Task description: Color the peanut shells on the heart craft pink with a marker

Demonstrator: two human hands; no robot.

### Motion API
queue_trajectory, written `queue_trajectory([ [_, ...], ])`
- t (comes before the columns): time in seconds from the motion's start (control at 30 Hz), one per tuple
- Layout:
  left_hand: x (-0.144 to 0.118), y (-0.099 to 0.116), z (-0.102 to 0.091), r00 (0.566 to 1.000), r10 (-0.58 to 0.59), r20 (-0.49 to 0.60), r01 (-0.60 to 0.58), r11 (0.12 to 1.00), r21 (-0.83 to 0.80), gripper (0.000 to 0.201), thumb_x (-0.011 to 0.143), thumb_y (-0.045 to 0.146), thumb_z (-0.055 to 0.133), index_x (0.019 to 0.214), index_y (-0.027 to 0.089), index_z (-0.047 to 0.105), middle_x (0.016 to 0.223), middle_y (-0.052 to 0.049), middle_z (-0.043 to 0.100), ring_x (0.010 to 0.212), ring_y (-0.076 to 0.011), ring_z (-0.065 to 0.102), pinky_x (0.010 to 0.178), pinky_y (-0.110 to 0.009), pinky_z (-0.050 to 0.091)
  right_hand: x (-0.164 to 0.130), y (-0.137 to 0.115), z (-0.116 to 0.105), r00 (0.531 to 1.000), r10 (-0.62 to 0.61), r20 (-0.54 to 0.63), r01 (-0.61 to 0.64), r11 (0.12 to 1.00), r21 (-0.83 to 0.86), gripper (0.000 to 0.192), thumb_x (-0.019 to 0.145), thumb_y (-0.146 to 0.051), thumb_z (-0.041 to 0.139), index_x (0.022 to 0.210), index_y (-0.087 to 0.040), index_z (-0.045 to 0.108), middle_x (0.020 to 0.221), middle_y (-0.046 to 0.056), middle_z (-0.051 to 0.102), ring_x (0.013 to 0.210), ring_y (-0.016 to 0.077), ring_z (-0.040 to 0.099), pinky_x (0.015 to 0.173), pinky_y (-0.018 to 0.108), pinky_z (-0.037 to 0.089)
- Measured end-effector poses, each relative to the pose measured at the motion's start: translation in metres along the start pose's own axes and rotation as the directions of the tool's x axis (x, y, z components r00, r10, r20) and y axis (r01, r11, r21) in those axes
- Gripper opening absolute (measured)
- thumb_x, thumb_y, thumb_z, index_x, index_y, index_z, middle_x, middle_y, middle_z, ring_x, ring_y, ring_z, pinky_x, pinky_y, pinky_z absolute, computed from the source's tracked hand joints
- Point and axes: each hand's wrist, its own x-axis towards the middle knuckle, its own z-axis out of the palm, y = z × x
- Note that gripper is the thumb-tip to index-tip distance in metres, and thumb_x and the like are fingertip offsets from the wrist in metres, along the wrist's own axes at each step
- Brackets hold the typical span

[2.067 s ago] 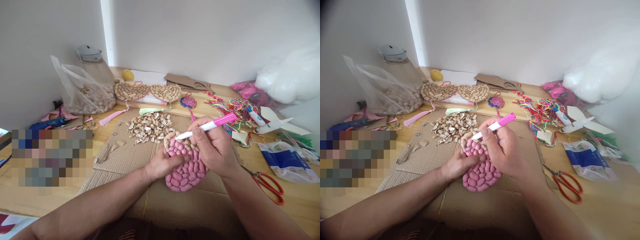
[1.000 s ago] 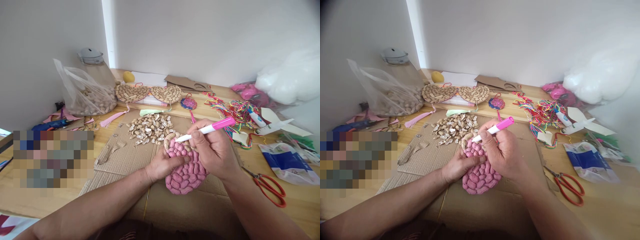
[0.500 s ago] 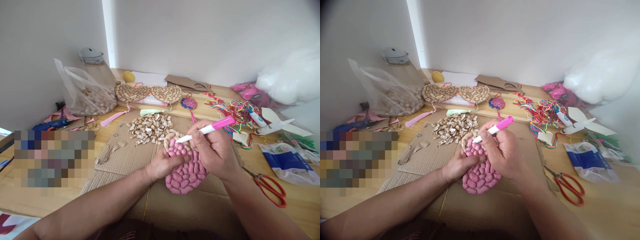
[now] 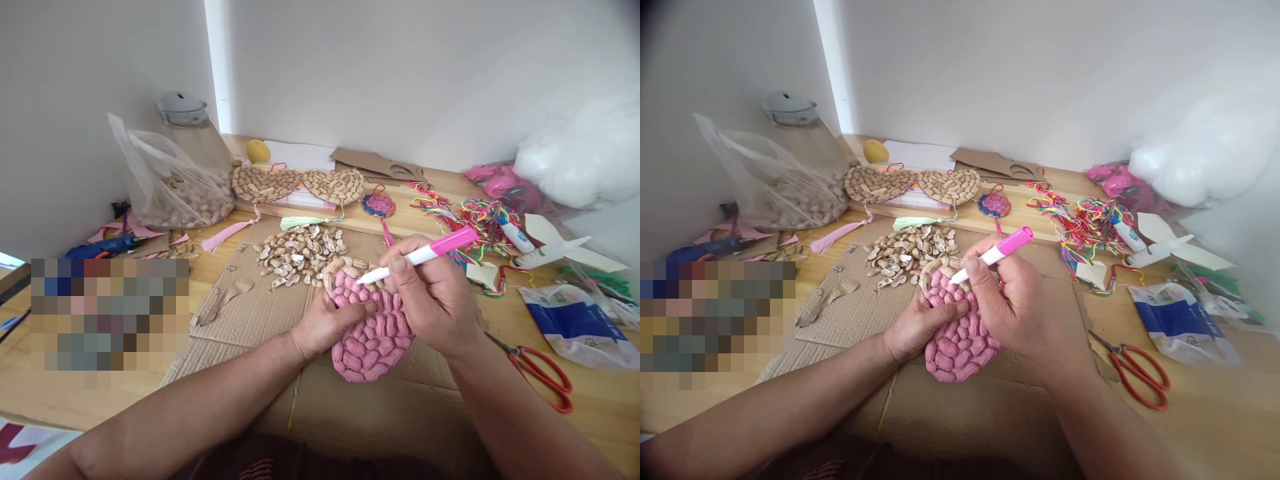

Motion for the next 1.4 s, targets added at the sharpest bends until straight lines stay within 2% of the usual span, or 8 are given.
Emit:
queue_trajectory([
  [0.17, 0.0, 0.0, 0.0, 1.0, 0.013, -0.015, -0.013, 1.0, 0.014, 0.05, 0.069, 0.033, 0.09, 0.111, 0.018, 0.068, 0.111, -0.01, 0.074, 0.111, -0.0314, 0.068, 0.109, -0.053, 0.047, 0.001, -0.001, 0.003, 1.0, -0.024, 0.009, 0.024, 0.998, -0.066, 0.015, 0.104, -0.03, 0.052, 0.097, -0.02, 0.062, 0.075, -0.001, 0.058, 0.066, 0.0133, 0.053, 0.06, 0.029, 0.041],
  [0.43, 0.004, -0.003, -0.003, 1.0, 0.03, 0.005, -0.03, 0.998, 0.06, 0.038, 0.074, 0.035, 0.086, 0.103, 0.016, 0.069, 0.103, -0.009, 0.075, 0.101, -0.0287, 0.07, 0.102, -0.049, 0.051, 0.004, -0.007, 0.006, 0.99, -0.139, 0.011, 0.139, 0.984, -0.114, 0.012, 0.101, -0.024, 0.053, 0.094, -0.02, 0.062, 0.083, 0.002, 0.067, 0.073, 0.0154, 0.062, 0.064, 0.028, 0.048],
  [0.73, 0.004, -0.001, 0.0, 0.997, 0.035, -0.072, -0.024, 0.988, 0.15, 0.033, 0.07, 0.036, 0.087, 0.089, 0.016, 0.069, 0.091, -0.006, 0.074, 0.089, -0.0253, 0.07, 0.092, -0.044, 0.055, 0.009, -0.014, 0.006, 0.969, -0.219, 0.116, 0.24, 0.947, -0.215, 0.01, 0.099, -0.017, 0.055, 0.093, -0.022, 0.061, 0.079, 0.001, 0.07, 0.068, 0.0152, 0.064, 0.061, 0.027, 0.049],
  [1.03, 0.007, -0.004, -0.004, 0.998, 0.016, -0.055, -0.01, 0.995, 0.1, 0.038, 0.069, 0.035, 0.089, 0.095, 0.016, 0.07, 0.1, -0.009, 0.075, 0.099, -0.0285, 0.07, 0.098, -0.047, 0.053, 0.008, -0.011, 0.006, 0.971, -0.217, 0.098, 0.234, 0.943, -0.235, 0.01, 0.099, -0.019, 0.055, 0.093, -0.021, 0.061, 0.08, 0.002, 0.069, 0.068, 0.0151, 0.063, 0.061, 0.028, 0.049],
  [1.4, 0.009, -0.005, -0.006, 0.999, -0.01, -0.048, 0.014, 0.997, 0.082, 0.039, 0.067, 0.034, 0.09, 0.096, 0.016, 0.071, 0.097, -0.009, 0.076, 0.096, -0.0289, 0.072, 0.1, -0.049, 0.052, 0.007, -0.007, 0.007, 0.975, -0.209, 0.082, 0.222, 0.946, -0.238, 0.01, 0.099, -0.021, 0.054, 0.093, -0.021, 0.062, 0.081, 0.003, 0.07, 0.07, 0.0166, 0.064, 0.063, 0.029, 0.051],
])
